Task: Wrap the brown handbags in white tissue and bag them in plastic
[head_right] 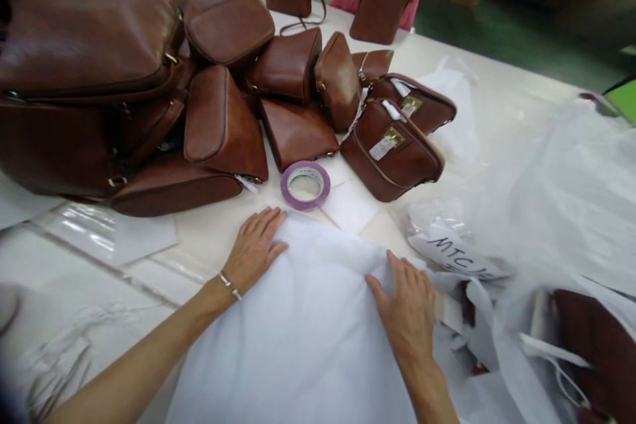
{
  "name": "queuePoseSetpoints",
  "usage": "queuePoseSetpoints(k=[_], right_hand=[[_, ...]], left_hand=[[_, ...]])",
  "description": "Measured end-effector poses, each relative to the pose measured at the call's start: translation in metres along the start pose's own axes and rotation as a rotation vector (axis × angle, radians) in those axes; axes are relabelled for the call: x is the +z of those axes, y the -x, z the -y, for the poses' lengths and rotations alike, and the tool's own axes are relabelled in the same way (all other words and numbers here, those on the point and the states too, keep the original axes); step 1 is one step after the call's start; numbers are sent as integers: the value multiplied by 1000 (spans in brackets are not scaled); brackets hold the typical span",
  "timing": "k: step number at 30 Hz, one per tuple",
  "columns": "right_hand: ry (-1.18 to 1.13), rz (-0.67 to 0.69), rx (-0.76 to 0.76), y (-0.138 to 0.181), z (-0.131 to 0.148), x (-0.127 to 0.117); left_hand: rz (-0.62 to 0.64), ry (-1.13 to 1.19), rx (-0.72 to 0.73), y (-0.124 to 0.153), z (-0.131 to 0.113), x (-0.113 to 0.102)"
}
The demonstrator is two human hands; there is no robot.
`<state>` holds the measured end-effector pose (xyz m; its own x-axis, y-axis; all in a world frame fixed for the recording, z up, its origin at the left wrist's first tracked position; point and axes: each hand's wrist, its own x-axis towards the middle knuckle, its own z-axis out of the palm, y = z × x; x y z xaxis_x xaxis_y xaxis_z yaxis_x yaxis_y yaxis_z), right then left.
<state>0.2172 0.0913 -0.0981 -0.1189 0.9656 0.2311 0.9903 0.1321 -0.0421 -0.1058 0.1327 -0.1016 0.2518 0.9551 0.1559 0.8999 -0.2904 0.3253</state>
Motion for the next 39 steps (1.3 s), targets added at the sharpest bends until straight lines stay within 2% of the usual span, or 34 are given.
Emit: queuePoseSetpoints(k=[3,5,7,9,12,15,17,21,23,27,30,32,36,39], right_hand=[[-21,-1,-20,-6,-8,2],[-38,-70,-15,-9,-2,-6],[-112,-158,-17,-9,19,-18],[-260,-186,-75,-5,53,-30],[-384,-42,-269,11,111,-36],[-342,113,-388,29,145,-23],[-297,157,-406,38,148,-9],[-243,205,-393,44,137,9],[-237,217,-387,44,133,9],[-226,229,-333,43,129,0],[-219,212,-291,44,127,-10],[-220,201,-291,44,126,-14],[-239,183,-325,42,127,-6],[-245,164,-348,40,128,7]], left_hand=[[-16,-23,-9,-10,7,-2],[-16,-26,-6,-15,9,-6],[-15,-30,6,-19,8,-7],[-18,-42,23,-23,5,-6],[-25,-55,52,-26,0,-2],[-65,-50,77,-26,-1,3],[-72,-35,96,-25,2,3],[-38,-16,79,-26,10,-2],[-35,-23,69,-31,11,-5],[-86,-17,148,-41,5,-7],[-127,-24,167,-44,-1,-3],[-106,-13,158,-45,-3,2],[-36,-29,124,-51,2,12],[-32,-79,60,-54,9,3]])
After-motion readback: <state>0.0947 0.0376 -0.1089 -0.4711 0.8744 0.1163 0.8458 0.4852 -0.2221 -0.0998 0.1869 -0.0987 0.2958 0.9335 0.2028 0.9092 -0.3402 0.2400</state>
